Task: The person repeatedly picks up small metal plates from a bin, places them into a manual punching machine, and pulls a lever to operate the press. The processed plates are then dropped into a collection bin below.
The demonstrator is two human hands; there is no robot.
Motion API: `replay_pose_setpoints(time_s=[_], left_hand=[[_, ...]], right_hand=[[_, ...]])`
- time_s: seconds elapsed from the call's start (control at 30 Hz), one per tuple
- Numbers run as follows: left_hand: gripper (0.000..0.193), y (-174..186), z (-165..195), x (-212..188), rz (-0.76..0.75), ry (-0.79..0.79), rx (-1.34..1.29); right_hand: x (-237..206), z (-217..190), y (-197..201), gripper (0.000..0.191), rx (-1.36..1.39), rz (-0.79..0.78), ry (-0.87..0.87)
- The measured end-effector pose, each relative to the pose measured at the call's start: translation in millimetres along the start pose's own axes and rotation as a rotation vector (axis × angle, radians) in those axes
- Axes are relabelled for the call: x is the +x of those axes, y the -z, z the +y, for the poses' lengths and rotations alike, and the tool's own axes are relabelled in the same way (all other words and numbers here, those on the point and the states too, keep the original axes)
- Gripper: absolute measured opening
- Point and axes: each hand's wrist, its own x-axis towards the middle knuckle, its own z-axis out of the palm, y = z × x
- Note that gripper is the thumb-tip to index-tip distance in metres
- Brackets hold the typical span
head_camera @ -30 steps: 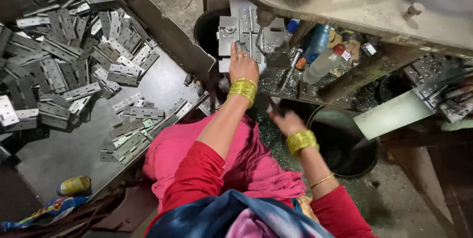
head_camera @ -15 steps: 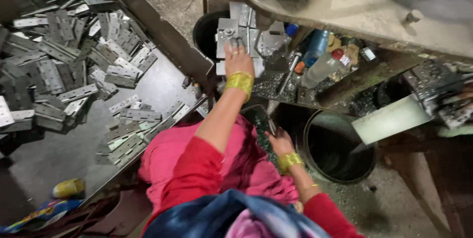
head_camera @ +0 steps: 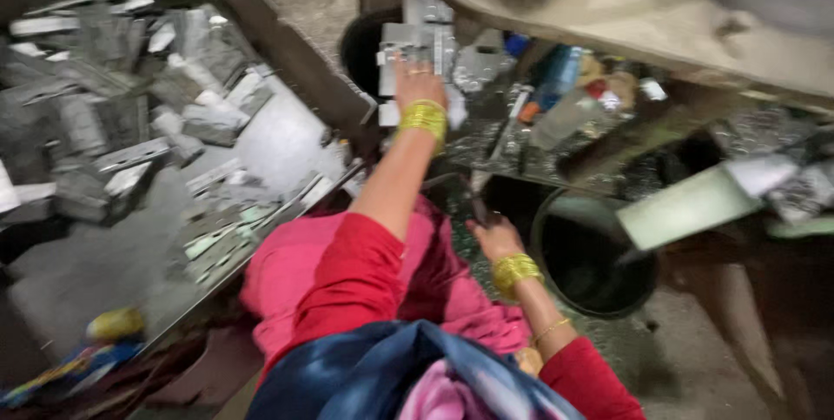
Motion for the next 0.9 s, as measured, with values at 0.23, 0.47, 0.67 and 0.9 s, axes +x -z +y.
replay_pose_setpoints(time_s=[0.23,0.47,0.67,0.9], left_hand=[[0.040,10,2,2,0.021,0.034,-0.019],[0.042,12,-7,6,0.020,-0.017,-0.028],[0.045,35,-3,-44,0.031,-0.130,0.188],[0.024,23,-25,-132,0.406,-0.505,-0.052]], right_hand=[[18,19,-16,0.069,0.011,-0.052,-0.200],[-14,-15,10,0.056,-0.032,0.036,-0.057],[-28,-80,89,0.047,0.086,0.195,0.021],[-35,-90,94,0.050,0.098,0.256,0.075]])
